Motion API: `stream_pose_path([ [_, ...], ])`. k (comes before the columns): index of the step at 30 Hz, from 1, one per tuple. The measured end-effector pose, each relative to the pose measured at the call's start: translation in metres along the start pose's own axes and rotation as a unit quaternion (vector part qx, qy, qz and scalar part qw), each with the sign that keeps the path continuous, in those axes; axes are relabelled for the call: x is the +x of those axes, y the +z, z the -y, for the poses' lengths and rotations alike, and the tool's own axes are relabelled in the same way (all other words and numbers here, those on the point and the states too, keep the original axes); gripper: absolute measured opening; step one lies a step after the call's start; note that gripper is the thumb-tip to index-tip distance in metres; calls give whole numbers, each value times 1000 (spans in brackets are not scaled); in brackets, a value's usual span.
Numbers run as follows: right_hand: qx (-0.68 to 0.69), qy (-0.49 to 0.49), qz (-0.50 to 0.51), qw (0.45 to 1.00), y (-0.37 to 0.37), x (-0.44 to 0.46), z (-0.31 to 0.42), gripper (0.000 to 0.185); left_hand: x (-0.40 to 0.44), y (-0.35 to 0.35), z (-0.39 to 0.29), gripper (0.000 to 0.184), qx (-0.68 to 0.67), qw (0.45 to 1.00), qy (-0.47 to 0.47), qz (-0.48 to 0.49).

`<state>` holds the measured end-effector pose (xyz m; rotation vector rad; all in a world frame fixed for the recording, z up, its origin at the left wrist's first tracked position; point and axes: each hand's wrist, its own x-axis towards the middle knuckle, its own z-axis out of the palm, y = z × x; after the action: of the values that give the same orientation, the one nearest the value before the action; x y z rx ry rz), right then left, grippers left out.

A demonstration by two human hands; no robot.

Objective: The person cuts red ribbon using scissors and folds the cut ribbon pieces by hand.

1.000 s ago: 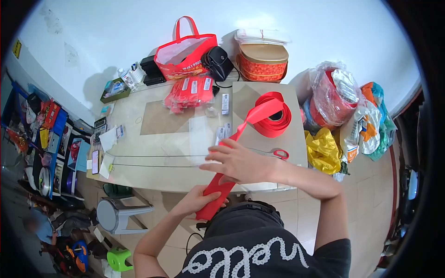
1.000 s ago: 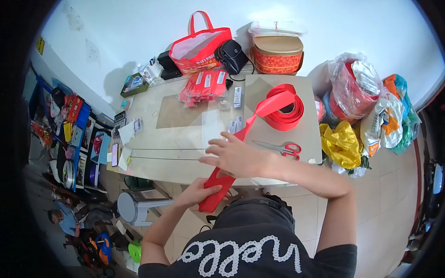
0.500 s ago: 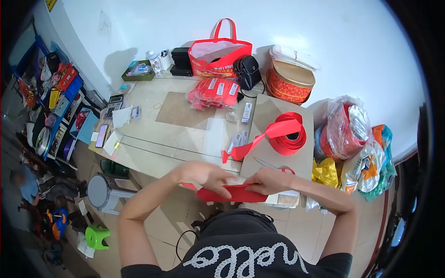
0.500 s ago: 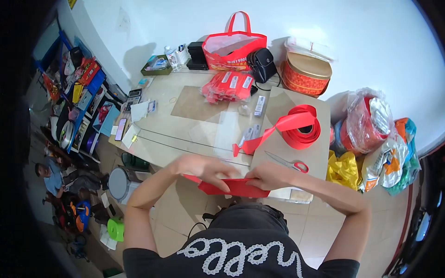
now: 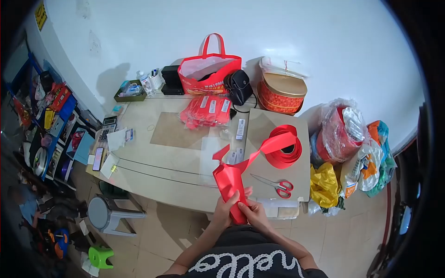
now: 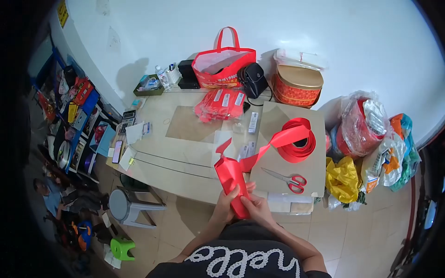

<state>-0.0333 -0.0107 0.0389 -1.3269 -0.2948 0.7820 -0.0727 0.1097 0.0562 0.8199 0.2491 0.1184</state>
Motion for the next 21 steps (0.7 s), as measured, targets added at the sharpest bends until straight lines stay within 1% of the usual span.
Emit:
stream_pose_path([
  [2,-6,12,-18,1000,2,-5,-3,25,-1,0,5,38,8,999,-10,-33],
  [3,-30,38,-3,999,0,-6,-4,25,-1,0,7,34,13,999,-15,-50],
  [5,-74,87,28,993,-11,-10,-6,25,-3,-4,4,33,55,997,-24,-44],
  [8,-158,-66,11,985,-41,-7,22,27,-7,-5,-2,32,123,992,-33,-25],
  [9,-117,-82,-3,990,-46,-3,39,30,-10,-4,-2,33,145,989,-38,-16],
  [10,-75,-98,-20,992,-51,1,56,34,-13,-3,-1,32,140,989,-52,16],
  [12,-97,-106,29,989,-50,11,76,35,-18,0,3,32,125,985,-82,85],
  [13,-110,-110,55,986,-47,14,82,36,-21,1,6,32,131,981,-106,95],
  [16,-92,-22,130,987,-39,17,90,37,-25,2,9,32,146,970,-154,116],
  [17,-83,-44,115,989,-36,17,89,31,-26,2,11,33,146,968,-162,121],
  [21,-54,-32,82,995,-35,16,81,27,-28,5,13,34,137,966,-172,132],
])
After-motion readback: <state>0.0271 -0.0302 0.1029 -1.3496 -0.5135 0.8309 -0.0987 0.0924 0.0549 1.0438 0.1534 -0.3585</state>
